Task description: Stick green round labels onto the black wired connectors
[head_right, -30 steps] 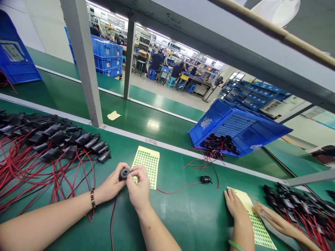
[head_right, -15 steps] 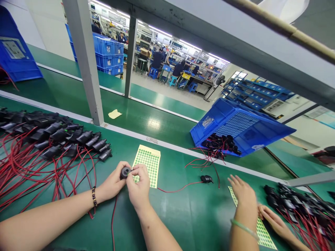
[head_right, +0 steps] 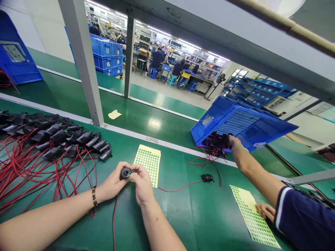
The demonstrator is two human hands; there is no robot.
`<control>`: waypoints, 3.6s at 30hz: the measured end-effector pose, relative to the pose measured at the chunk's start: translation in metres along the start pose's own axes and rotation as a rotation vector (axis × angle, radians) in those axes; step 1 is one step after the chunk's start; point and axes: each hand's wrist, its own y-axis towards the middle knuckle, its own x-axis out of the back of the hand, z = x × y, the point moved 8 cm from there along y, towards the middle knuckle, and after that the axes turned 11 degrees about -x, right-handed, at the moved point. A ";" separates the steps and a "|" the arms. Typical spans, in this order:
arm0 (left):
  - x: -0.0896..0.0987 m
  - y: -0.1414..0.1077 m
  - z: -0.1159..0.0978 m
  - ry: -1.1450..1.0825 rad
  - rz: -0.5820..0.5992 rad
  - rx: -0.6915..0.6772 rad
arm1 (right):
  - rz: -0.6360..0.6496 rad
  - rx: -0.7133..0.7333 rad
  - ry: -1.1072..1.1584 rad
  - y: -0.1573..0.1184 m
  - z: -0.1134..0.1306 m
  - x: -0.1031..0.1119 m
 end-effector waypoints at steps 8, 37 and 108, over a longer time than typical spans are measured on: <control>-0.005 -0.002 0.001 0.088 0.048 -0.056 | -0.003 0.033 -0.011 0.000 -0.002 -0.002; 0.244 -0.040 0.010 0.992 -0.283 0.485 | -0.141 0.058 -0.198 0.004 0.002 0.023; -0.033 -0.001 0.044 -0.853 0.030 0.603 | -0.417 0.209 -1.163 0.101 0.044 0.091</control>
